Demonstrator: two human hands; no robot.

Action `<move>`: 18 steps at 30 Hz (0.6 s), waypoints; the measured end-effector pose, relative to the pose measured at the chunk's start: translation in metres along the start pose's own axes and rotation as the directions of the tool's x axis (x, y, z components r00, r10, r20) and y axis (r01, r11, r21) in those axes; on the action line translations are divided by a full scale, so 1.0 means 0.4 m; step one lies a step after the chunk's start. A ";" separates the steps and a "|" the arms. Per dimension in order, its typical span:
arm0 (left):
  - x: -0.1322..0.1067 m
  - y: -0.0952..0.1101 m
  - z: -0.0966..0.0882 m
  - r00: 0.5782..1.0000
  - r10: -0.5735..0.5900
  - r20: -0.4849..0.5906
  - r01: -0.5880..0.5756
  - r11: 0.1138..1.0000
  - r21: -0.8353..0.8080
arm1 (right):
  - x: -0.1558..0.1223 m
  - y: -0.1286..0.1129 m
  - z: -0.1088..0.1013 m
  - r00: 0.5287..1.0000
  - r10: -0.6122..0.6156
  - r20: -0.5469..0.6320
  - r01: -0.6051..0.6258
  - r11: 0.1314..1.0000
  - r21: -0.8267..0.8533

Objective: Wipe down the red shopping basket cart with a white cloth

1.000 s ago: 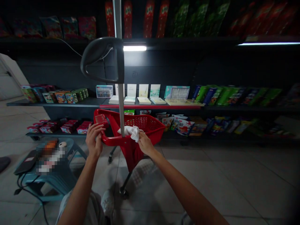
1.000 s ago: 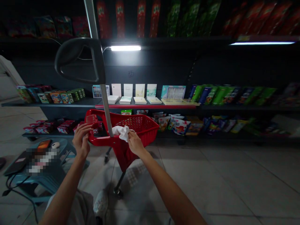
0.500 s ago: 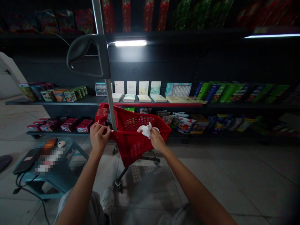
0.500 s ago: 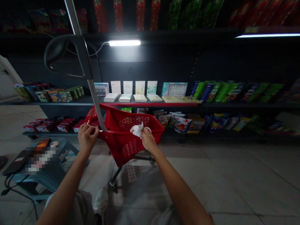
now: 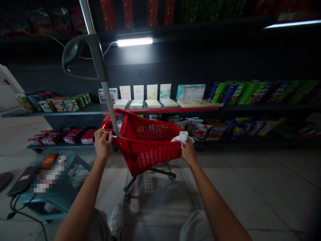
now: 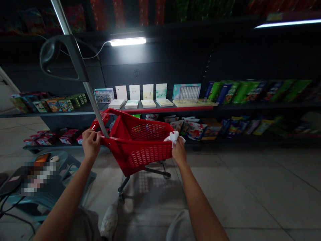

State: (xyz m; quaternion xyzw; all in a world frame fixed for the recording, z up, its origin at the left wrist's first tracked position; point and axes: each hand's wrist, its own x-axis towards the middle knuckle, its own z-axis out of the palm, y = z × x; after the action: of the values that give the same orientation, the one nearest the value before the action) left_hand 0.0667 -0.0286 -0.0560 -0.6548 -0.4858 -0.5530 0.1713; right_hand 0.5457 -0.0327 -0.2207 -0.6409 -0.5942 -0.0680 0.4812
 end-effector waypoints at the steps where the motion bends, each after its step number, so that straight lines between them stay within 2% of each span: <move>1: -0.003 0.000 0.000 1.000 0.017 0.013 -0.017 1.000 -0.018 | -0.001 -0.001 0.005 1.000 0.023 -0.014 -0.023 1.000 0.019; 6: -0.022 0.013 -0.008 0.994 0.076 0.078 -0.073 0.996 -0.050 | -0.012 -0.055 0.031 0.980 0.154 -0.123 -0.145 0.986 0.078; 9: -0.026 0.026 -0.010 0.993 0.045 0.113 -0.042 0.999 -0.023 | -0.030 -0.127 0.065 0.937 0.277 -0.212 -0.257 0.959 0.118; 11: -0.026 0.034 -0.007 0.992 0.035 0.121 -0.034 0.999 -0.013 | -0.050 -0.198 0.100 0.935 0.280 -0.216 -0.249 0.955 0.162; 13: -0.026 0.041 -0.001 0.992 0.039 0.117 -0.038 0.999 -0.011 | -0.077 -0.286 0.139 0.964 0.217 -0.152 -0.181 0.958 0.224; 15: -0.028 0.047 0.006 0.992 0.050 0.118 -0.049 0.999 -0.016 | -0.109 -0.386 0.172 0.994 0.107 -0.030 -0.093 0.950 0.297; 18: -0.033 0.056 0.013 0.988 0.057 0.145 -0.054 0.998 -0.026 | -0.152 -0.531 0.196 0.987 -0.135 0.092 0.094 0.930 0.356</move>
State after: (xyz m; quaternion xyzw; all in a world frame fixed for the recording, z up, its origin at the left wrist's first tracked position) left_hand 0.0891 -0.0408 -0.0625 -0.7086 -0.4724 -0.5041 0.1436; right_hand 0.3148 -0.0563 -0.1882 -0.5117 -0.6600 0.0479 0.5479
